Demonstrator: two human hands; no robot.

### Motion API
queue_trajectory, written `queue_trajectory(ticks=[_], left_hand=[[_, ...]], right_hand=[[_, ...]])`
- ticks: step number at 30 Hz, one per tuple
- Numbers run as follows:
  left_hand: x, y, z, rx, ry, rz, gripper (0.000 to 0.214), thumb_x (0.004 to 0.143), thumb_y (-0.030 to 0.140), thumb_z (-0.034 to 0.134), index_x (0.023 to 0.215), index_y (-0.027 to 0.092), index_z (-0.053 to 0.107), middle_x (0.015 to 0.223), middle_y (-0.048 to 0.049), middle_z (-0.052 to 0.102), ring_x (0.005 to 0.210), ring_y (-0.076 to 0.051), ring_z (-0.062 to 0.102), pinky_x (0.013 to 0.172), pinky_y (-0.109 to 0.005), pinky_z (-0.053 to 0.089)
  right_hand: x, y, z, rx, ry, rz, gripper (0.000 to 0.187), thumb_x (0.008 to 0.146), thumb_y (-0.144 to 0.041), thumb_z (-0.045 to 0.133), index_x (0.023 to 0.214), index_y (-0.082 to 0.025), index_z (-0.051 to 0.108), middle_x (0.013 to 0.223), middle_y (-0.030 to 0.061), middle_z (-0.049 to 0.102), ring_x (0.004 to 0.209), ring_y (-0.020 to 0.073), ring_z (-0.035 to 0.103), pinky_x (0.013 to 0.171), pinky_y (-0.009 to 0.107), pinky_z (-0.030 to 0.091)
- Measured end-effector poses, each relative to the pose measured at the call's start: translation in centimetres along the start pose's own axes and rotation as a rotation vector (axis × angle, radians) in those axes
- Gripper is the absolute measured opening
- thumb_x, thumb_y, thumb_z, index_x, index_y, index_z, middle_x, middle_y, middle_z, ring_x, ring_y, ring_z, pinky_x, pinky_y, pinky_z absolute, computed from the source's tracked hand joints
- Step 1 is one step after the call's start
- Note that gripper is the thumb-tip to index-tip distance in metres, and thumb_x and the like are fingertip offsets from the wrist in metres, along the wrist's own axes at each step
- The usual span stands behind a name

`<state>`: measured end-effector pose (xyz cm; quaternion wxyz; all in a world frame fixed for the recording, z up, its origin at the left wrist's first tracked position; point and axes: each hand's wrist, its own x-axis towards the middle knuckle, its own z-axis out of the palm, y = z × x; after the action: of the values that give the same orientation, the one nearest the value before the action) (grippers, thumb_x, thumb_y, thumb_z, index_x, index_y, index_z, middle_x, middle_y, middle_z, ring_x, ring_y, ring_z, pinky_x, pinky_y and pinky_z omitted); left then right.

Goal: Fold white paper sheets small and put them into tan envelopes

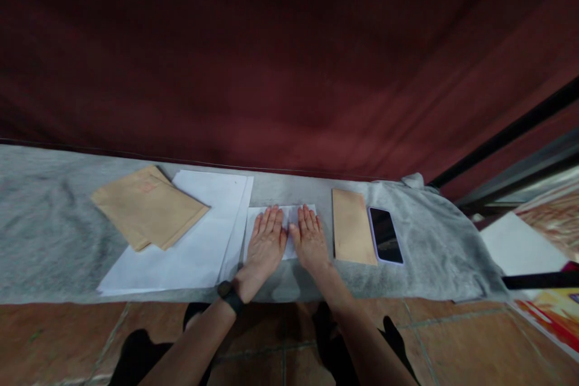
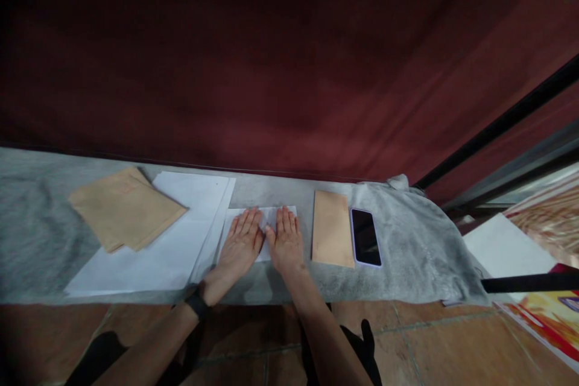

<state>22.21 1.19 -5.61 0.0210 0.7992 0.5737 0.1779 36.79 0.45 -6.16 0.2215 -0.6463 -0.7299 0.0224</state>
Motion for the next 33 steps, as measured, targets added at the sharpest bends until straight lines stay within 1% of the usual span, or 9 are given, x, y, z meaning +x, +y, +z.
queue_trajectory(ticks=[4,8,13,17,20,22,27,31,33], left_hand=[[0.8,0.5,0.5,0.038,-0.080,0.028,0.057,0.096,0.017,0.032,0.151,0.006,0.041,0.159,-0.0176,0.039,0.153,-0.027,0.025,0.124,-0.050,0.023],[1.0,0.1,0.8,0.049,-0.077,0.011,0.056,0.097,0.017,0.030,0.151,0.006,0.041,0.159,-0.0174,0.039,0.152,-0.025,0.028,0.124,-0.049,0.024],[1.1,-1.0,0.8,0.034,-0.039,-0.028,0.057,0.099,0.024,0.032,0.152,0.005,0.040,0.159,-0.0190,0.038,0.151,-0.026,0.032,0.124,-0.048,0.024],[1.0,-1.6,1.0,0.028,-0.018,-0.066,0.058,0.100,0.030,0.034,0.151,0.003,0.040,0.159,-0.0200,0.037,0.150,-0.028,0.034,0.124,-0.047,0.024],[0.6,-1.9,1.0,0.030,-0.009,-0.066,0.059,0.102,0.034,0.033,0.150,0.001,0.041,0.158,-0.0219,0.037,0.150,-0.030,0.034,0.123,-0.048,0.026],[0.1,-1.8,0.8,0.029,-0.011,-0.059,0.060,0.102,0.038,0.033,0.150,0.003,0.041,0.159,-0.0207,0.037,0.150,-0.030,0.033,0.123,-0.049,0.026],[-1.4,-1.2,0.2,0.030,-0.038,-0.018,0.066,0.101,0.047,0.036,0.154,0.006,0.036,0.161,-0.0193,0.034,0.152,-0.030,0.029,0.124,-0.052,0.023],[-1.9,-0.9,0.3,0.031,-0.032,-0.020,0.067,0.101,0.047,0.037,0.156,0.008,0.033,0.161,-0.0191,0.034,0.152,-0.030,0.027,0.124,-0.053,0.022],[-2.0,-0.8,0.5,0.026,-0.024,-0.028,0.067,0.101,0.047,0.037,0.155,0.008,0.034,0.161,-0.0194,0.034,0.152,-0.030,0.027,0.124,-0.053,0.021]], right_hand=[[1.0,-1.0,0.0,0.057,-0.120,-0.084,0.052,0.108,-0.036,0.027,0.154,-0.015,0.041,0.161,0.0097,0.038,0.150,0.0218,0.032,0.124,0.045,0.025],[1.5,-1.0,0.5,0.035,-0.145,-0.079,0.051,0.108,-0.036,0.030,0.153,-0.015,0.043,0.160,0.0089,0.039,0.150,0.0229,0.033,0.125,0.046,0.023],[2.0,0.1,1.1,-0.021,-0.077,-0.044,0.053,0.107,-0.038,0.035,0.153,-0.013,0.041,0.159,0.0133,0.040,0.148,0.0268,0.037,0.123,0.050,0.026],[2.1,0.8,1.4,-0.063,-0.017,-0.008,0.059,0.105,-0.041,0.040,0.153,-0.005,0.040,0.157,0.0192,0.041,0.147,0.0310,0.037,0.122,0.051,0.028],[2.1,1.2,1.2,-0.072,0.014,0.021,0.060,0.105,-0.040,0.040,0.151,-0.002,0.041,0.156,0.0221,0.043,0.146,0.0319,0.039,0.120,0.050,0.030],[2.1,1.4,0.7,-0.074,0.037,0.062,0.058,0.105,-0.037,0.038,0.149,-0.001,0.043,0.154,0.0237,0.045,0.142,0.0326,0.043,0.116,0.049,0.036],[1.7,2.3,-1.4,-0.089,0.053,0.197,0.053,0.100,-0.028,0.041,0.145,-0.002,0.048,0.129,0.0253,0.064,0.115,0.0327,0.062,0.099,0.047,0.049],[1.2,2.7,-2.4,-0.072,-0.003,0.308,0.047,0.096,-0.030,0.051,0.137,-0.006,0.055,0.114,0.0227,0.069,0.105,0.0305,0.067,0.089,0.040,0.052],[1.0,2.9,-2.5,0.013,-0.031,0.349,0.041,0.093,-0.029,0.055,0.129,-0.009,0.059,0.108,0.0203,0.071,0.102,0.0295,0.069,0.087,0.038,0.052]])
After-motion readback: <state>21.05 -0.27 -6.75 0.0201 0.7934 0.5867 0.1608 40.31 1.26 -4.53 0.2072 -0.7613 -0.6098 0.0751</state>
